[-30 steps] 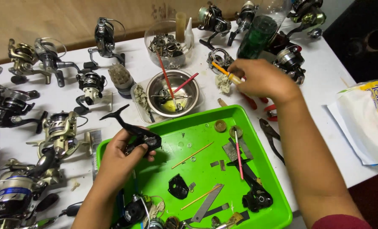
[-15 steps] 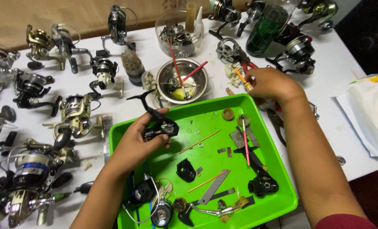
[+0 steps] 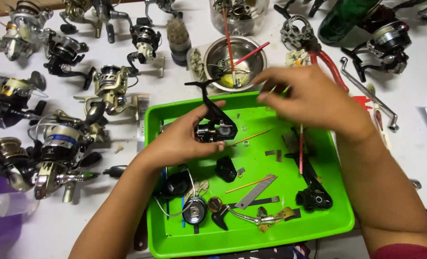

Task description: Performing maintenance on fishing reels by oiling internal gears and cleaning components with a cloth.

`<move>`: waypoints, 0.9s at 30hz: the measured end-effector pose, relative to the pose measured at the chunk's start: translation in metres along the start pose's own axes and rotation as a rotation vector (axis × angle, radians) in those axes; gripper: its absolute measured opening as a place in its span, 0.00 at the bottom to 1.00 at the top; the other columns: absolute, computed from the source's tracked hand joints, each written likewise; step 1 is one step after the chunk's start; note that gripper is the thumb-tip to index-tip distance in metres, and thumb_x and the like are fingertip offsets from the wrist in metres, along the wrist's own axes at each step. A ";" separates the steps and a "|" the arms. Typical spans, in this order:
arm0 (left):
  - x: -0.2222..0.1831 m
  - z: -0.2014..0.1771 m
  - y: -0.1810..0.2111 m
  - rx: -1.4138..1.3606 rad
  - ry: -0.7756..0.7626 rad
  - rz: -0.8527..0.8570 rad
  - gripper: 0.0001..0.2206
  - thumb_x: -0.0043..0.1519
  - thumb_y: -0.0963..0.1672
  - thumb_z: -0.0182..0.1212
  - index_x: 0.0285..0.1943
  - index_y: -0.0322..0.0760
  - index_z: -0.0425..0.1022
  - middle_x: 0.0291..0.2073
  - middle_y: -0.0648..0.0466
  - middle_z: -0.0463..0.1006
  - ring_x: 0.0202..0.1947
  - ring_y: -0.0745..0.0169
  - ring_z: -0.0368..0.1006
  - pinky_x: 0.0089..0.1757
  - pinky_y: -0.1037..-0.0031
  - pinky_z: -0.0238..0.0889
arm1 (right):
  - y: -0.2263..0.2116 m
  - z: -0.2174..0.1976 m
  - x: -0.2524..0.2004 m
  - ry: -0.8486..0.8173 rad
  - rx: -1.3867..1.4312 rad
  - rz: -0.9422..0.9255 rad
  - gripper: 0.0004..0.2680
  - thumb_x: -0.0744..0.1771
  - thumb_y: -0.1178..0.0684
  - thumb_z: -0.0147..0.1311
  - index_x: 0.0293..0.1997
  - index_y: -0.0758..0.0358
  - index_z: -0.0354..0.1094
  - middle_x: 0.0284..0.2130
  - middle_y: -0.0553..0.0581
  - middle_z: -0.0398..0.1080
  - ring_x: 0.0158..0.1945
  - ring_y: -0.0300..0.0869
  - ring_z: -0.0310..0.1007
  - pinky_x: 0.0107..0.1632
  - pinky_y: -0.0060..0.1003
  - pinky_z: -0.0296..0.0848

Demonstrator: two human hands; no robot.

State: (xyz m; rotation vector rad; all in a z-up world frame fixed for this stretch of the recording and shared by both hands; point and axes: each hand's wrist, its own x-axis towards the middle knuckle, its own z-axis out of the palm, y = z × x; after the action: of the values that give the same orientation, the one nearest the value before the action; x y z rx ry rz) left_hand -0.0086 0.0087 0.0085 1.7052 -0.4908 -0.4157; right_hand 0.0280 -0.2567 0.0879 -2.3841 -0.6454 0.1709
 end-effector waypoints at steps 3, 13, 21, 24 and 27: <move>-0.002 0.002 -0.008 0.072 0.014 0.005 0.39 0.50 0.39 0.75 0.74 0.33 0.64 0.57 0.41 0.77 0.59 0.50 0.67 0.61 0.51 0.58 | -0.013 0.023 -0.001 -0.175 -0.035 0.030 0.12 0.64 0.53 0.59 0.52 0.63 0.76 0.35 0.65 0.82 0.39 0.57 0.83 0.45 0.53 0.79; 0.001 0.001 -0.025 0.058 0.021 -0.035 0.41 0.50 0.38 0.74 0.76 0.34 0.60 0.45 0.47 0.73 0.51 0.52 0.68 0.53 0.57 0.69 | -0.007 0.055 0.025 -0.321 0.136 0.197 0.09 0.65 0.50 0.56 0.46 0.52 0.81 0.25 0.55 0.82 0.31 0.44 0.82 0.41 0.41 0.79; -0.007 0.002 -0.008 0.105 0.153 -0.028 0.37 0.52 0.41 0.75 0.66 0.34 0.51 0.53 0.36 0.74 0.41 0.46 0.79 0.39 0.67 0.77 | 0.036 0.080 0.024 -0.226 0.645 0.221 0.07 0.66 0.61 0.56 0.47 0.68 0.78 0.28 0.65 0.80 0.27 0.44 0.80 0.35 0.39 0.85; -0.010 0.006 -0.004 0.236 0.274 0.101 0.30 0.53 0.41 0.75 0.59 0.37 0.56 0.51 0.37 0.77 0.40 0.43 0.80 0.37 0.69 0.76 | 0.050 0.085 0.023 -0.173 0.743 0.207 0.07 0.67 0.63 0.54 0.47 0.71 0.77 0.26 0.65 0.78 0.27 0.44 0.79 0.34 0.40 0.86; -0.007 0.010 -0.009 0.446 0.312 0.293 0.18 0.55 0.41 0.75 0.51 0.37 0.72 0.49 0.46 0.78 0.40 0.46 0.79 0.35 0.70 0.78 | 0.056 0.091 0.023 -0.130 0.784 0.173 0.07 0.67 0.63 0.54 0.48 0.72 0.76 0.26 0.64 0.77 0.26 0.43 0.79 0.34 0.40 0.86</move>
State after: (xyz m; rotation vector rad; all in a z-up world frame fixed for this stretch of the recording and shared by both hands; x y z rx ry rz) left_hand -0.0185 0.0055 -0.0017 2.0386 -0.6220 0.1877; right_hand 0.0450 -0.2314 -0.0173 -1.6697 -0.3336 0.5478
